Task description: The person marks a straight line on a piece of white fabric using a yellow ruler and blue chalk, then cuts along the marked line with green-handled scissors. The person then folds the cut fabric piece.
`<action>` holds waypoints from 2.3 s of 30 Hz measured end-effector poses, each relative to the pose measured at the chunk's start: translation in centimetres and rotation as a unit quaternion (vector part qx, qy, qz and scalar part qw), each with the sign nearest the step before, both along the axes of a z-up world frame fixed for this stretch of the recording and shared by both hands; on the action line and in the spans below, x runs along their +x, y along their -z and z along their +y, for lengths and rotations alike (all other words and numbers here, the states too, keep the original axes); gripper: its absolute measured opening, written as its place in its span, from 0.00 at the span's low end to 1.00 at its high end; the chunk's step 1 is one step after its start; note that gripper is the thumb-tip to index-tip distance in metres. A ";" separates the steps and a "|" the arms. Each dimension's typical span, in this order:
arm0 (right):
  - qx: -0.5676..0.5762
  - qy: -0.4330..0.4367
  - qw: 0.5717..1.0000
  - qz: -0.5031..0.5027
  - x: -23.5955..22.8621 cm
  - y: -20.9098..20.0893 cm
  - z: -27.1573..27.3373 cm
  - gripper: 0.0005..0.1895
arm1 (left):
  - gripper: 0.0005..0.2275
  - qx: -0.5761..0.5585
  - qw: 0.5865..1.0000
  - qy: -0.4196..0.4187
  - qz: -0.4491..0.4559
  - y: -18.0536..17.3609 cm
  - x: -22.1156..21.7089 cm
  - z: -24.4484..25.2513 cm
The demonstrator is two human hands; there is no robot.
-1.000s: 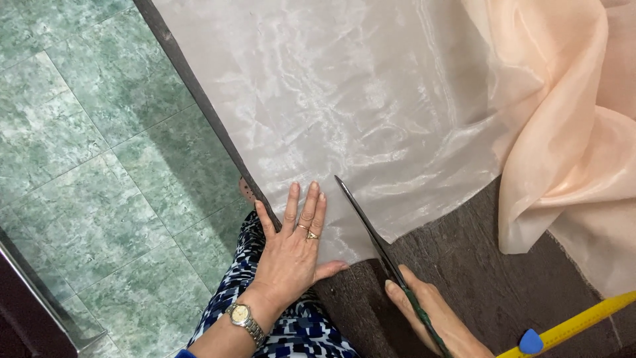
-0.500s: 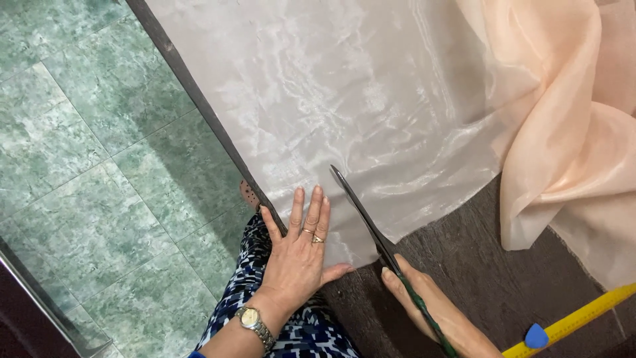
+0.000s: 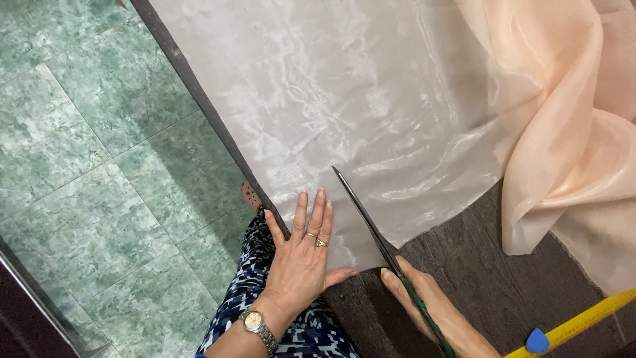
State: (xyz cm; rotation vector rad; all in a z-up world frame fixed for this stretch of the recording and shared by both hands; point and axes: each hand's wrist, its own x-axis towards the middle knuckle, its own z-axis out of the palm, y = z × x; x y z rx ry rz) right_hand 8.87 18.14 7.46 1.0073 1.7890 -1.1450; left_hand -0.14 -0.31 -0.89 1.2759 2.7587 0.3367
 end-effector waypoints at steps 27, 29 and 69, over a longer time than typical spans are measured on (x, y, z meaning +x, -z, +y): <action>-0.058 0.037 0.994 -0.085 -3.8 -0.8 -0.5 0.48 | 0.61 -0.030 1.000 -0.009 0.001 0.5 -11.7 -2.4; -0.057 0.050 0.994 -0.074 -3.1 0.1 -0.4 0.45 | 0.62 -0.022 1.000 -0.009 -0.003 0.6 -11.7 -2.4; -0.080 0.020 0.996 0.023 -8.8 -2.1 -1.9 0.42 | 0.64 0.004 1.000 -0.015 -0.011 0.4 -11.8 -2.3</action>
